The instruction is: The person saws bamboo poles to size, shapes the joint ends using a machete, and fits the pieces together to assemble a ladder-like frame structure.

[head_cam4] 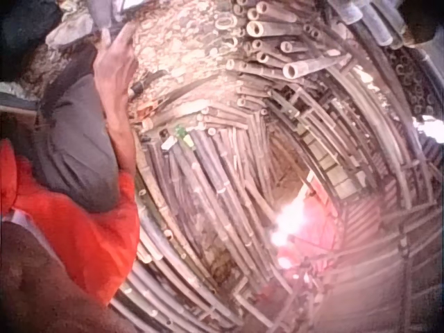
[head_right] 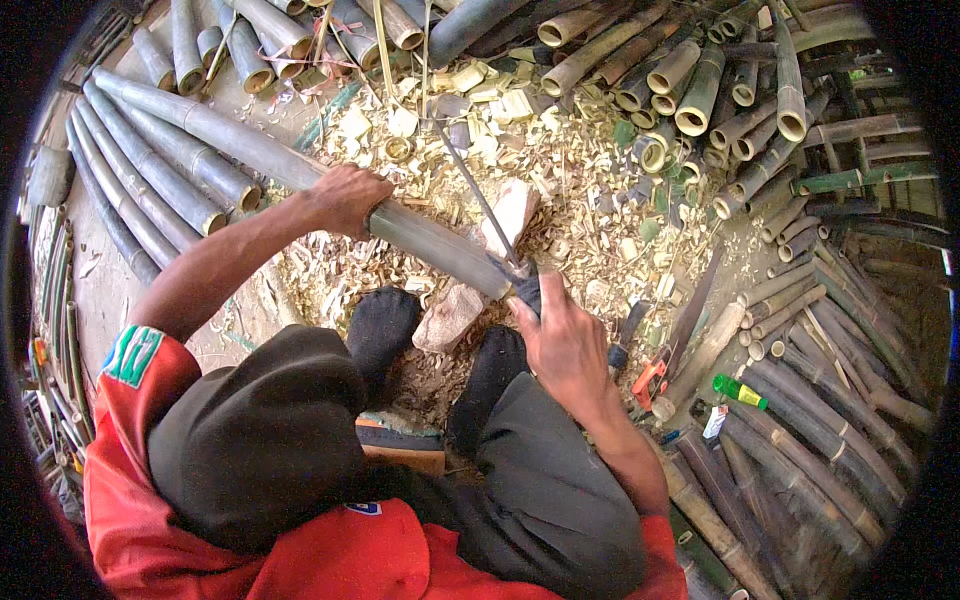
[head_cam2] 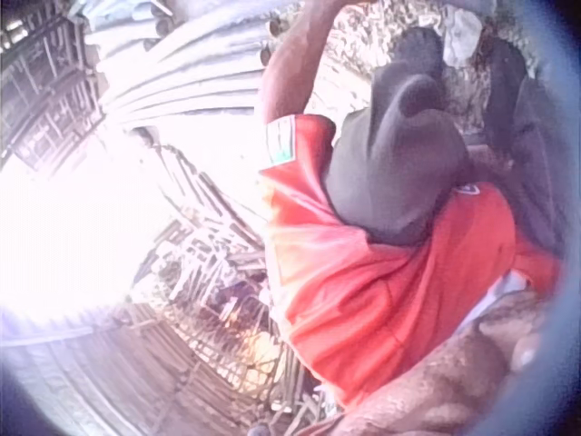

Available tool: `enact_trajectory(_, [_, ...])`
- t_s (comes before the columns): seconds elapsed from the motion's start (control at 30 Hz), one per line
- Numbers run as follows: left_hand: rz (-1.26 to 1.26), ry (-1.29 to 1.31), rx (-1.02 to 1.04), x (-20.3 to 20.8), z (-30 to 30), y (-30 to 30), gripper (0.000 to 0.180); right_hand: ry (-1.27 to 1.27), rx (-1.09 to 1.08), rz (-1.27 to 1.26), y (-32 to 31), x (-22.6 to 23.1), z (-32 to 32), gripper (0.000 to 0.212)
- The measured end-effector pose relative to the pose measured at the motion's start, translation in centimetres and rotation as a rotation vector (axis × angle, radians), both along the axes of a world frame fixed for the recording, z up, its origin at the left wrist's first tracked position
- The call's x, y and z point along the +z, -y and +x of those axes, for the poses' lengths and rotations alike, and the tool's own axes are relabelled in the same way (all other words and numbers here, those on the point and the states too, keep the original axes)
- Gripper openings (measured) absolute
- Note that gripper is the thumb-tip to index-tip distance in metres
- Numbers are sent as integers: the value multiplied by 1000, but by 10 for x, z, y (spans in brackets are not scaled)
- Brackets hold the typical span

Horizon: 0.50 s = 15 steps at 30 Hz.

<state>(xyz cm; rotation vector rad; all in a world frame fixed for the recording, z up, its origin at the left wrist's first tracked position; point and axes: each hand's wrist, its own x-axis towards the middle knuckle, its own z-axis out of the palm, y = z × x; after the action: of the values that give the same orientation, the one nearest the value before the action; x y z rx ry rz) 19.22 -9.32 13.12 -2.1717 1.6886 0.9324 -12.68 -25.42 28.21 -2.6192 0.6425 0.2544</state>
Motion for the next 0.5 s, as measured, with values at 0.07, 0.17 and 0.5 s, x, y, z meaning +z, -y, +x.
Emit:
enact_trajectory(0.07, [-323, 62, -142, -9, 3, -3, 72, 403, 111, -7, -5, 9, -5, 45])
enact_trajectory(0.17, [-497, 143, -96, -16, -6, -2, 61, 34, 39, -62, 6, -50, -42, 37])
enact_trajectory(0.5, [-320, 134, 47, -9, -17, -8, 35, 398, 50, -44, -9, 2, -17, 34])
